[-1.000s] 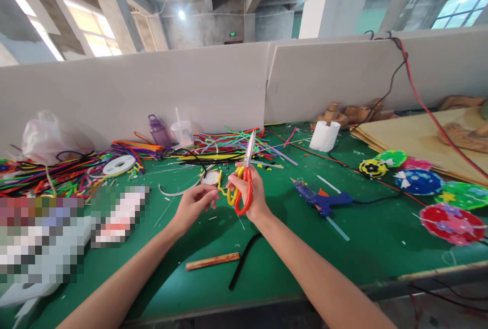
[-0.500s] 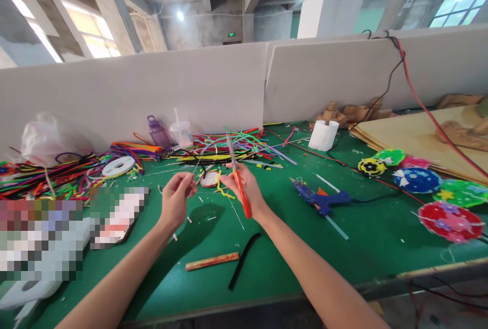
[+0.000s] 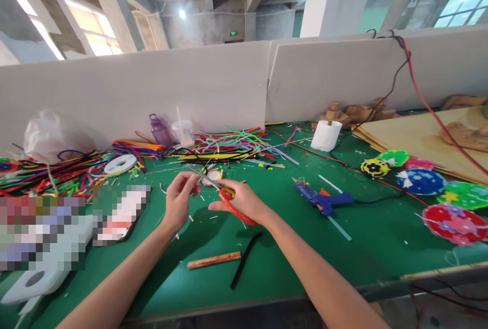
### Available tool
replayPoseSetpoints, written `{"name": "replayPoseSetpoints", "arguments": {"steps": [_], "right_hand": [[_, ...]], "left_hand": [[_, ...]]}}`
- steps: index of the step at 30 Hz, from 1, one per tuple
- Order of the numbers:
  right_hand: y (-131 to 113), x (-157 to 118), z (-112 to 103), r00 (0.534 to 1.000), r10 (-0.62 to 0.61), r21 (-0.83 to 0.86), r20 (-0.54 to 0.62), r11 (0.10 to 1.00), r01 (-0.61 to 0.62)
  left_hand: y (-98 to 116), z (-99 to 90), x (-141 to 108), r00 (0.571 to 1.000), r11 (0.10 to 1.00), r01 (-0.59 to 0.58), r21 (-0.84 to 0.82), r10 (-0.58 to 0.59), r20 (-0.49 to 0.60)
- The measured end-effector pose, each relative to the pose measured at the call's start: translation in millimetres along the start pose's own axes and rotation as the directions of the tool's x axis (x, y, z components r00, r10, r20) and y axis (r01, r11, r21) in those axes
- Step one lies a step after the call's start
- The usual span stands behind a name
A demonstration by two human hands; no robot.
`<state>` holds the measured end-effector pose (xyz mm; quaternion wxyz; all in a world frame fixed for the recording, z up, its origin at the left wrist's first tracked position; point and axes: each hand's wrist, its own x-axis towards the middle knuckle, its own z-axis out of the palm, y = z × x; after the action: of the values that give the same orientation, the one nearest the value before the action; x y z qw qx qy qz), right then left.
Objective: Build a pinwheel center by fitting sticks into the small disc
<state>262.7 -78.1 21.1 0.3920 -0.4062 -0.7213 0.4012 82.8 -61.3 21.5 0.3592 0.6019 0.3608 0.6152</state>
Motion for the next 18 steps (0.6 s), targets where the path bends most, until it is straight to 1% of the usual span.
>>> {"name": "replayPoseSetpoints", "arguments": {"steps": [5, 18], "right_hand": [[-1.1, -0.6, -0.1, 1.0, 0.012, 0.008, 0.026, 1.0, -0.012], [-3.5, -0.5, -0.2, 0.998, 0.038, 0.038, 0.051, 0.998, -0.04]], "left_hand": [[-0.5, 1.2, -3.4, 0.999, 0.999, 0.004, 0.051, -0.007, 0.046], [-2.8, 2.6, -5.2, 0.997, 0.999, 0.01, 0.054, -0.014, 0.074]]}}
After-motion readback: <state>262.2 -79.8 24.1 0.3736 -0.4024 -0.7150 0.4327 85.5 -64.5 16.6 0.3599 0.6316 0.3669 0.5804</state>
